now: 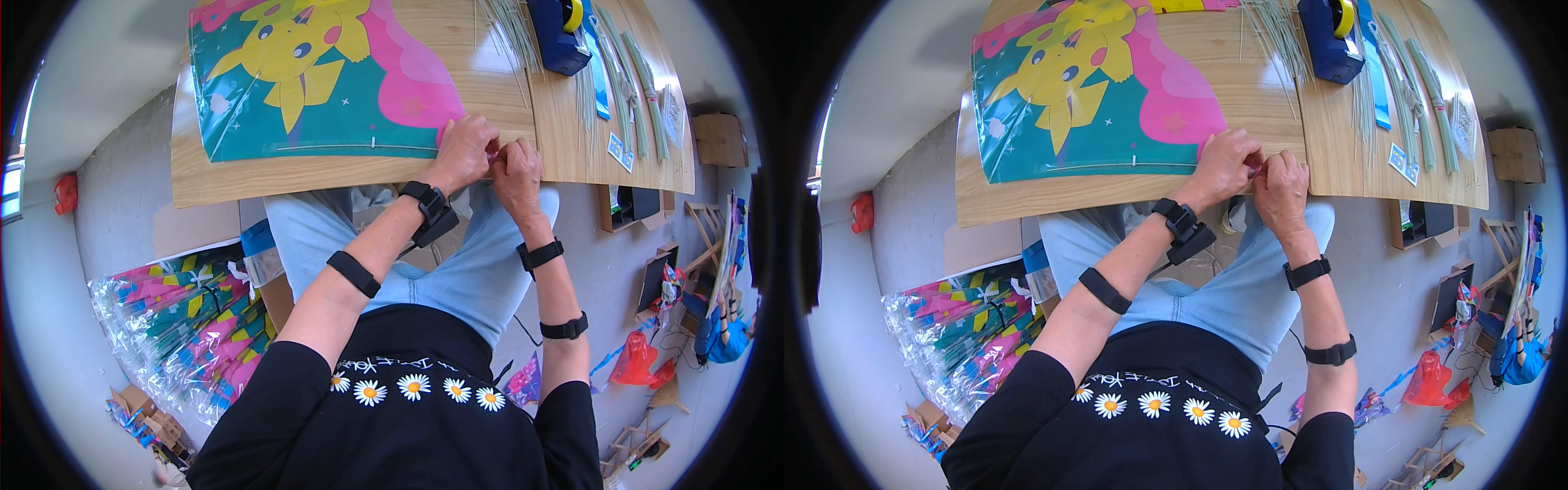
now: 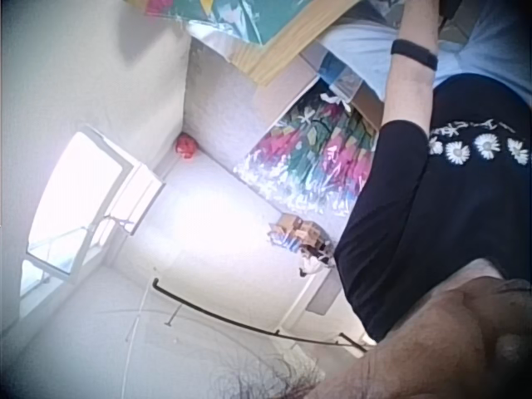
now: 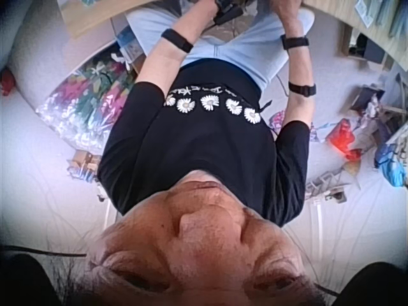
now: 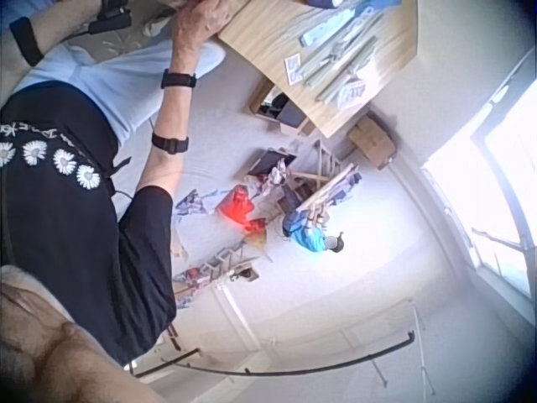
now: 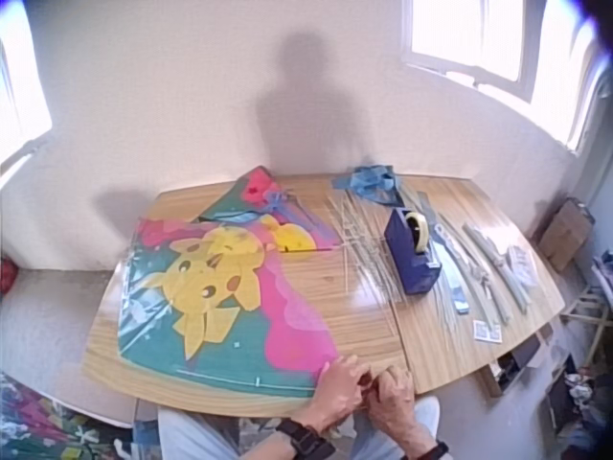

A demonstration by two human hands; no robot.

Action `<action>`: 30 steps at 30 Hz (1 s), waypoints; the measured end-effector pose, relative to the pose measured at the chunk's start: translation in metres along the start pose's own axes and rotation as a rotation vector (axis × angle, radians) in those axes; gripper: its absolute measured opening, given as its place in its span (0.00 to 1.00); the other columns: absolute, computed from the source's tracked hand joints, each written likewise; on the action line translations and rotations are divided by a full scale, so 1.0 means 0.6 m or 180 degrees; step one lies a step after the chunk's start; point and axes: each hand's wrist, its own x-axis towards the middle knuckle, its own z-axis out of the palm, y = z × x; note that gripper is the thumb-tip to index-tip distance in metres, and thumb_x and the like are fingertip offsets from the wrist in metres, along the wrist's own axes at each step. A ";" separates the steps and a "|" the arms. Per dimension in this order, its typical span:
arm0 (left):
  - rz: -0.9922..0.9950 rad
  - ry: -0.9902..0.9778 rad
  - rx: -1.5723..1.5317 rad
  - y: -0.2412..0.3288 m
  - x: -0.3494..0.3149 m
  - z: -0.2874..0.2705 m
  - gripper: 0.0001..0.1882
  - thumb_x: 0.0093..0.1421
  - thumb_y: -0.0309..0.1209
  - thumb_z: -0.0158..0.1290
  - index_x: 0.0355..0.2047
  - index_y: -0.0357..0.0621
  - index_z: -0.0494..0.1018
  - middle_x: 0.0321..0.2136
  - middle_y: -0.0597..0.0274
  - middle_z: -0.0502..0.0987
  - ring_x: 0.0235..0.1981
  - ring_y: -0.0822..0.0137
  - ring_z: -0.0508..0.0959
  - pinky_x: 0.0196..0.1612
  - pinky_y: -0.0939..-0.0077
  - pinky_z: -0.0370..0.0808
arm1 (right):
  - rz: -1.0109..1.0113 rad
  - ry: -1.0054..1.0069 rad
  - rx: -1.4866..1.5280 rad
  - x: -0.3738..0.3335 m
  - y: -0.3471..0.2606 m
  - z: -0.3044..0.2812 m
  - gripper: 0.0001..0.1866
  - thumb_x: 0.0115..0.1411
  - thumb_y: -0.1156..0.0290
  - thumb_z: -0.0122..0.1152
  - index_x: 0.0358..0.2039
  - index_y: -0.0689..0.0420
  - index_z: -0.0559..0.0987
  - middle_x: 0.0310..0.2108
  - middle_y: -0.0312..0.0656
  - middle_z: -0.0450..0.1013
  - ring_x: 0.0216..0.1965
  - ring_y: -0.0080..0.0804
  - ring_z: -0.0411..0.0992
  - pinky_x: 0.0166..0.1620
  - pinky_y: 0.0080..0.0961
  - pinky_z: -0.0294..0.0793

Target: The recorder assembles character kites by inserting support rods into the plastic kite material and securing them.

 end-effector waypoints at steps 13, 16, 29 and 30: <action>-0.0005 -0.0026 0.0136 0.001 -0.004 0.000 0.05 0.47 0.24 0.59 0.26 0.46 0.77 0.29 0.59 0.75 0.36 0.53 0.74 0.41 0.60 0.67 | -0.0062 -0.0005 -0.0130 0.006 -0.003 -0.005 0.03 0.50 0.75 0.57 0.25 0.58 0.73 0.28 0.48 0.69 0.32 0.50 0.69 0.38 0.44 0.64; -0.0032 -0.0063 0.0109 0.001 -0.003 0.000 0.05 0.47 0.24 0.59 0.26 0.46 0.77 0.28 0.59 0.75 0.36 0.53 0.74 0.40 0.60 0.67 | -0.0005 -0.0048 -0.0190 0.005 -0.003 -0.007 0.03 0.50 0.74 0.57 0.25 0.58 0.73 0.28 0.48 0.70 0.32 0.50 0.70 0.38 0.44 0.65; -0.0049 -0.0079 -0.0025 -0.003 0.000 -0.002 0.05 0.47 0.25 0.60 0.26 0.44 0.77 0.28 0.57 0.76 0.36 0.53 0.75 0.40 0.60 0.69 | 0.0602 -0.0386 -0.0194 0.013 -0.003 -0.008 0.04 0.51 0.72 0.60 0.24 0.58 0.77 0.30 0.47 0.74 0.35 0.49 0.73 0.41 0.43 0.68; -0.0059 -0.0042 -0.0008 -0.002 0.000 -0.002 0.05 0.47 0.25 0.60 0.26 0.43 0.77 0.28 0.57 0.76 0.36 0.53 0.75 0.39 0.60 0.69 | 0.0623 -0.0374 -0.0171 0.013 -0.004 -0.009 0.04 0.51 0.71 0.60 0.24 0.58 0.77 0.30 0.47 0.74 0.35 0.48 0.73 0.41 0.43 0.68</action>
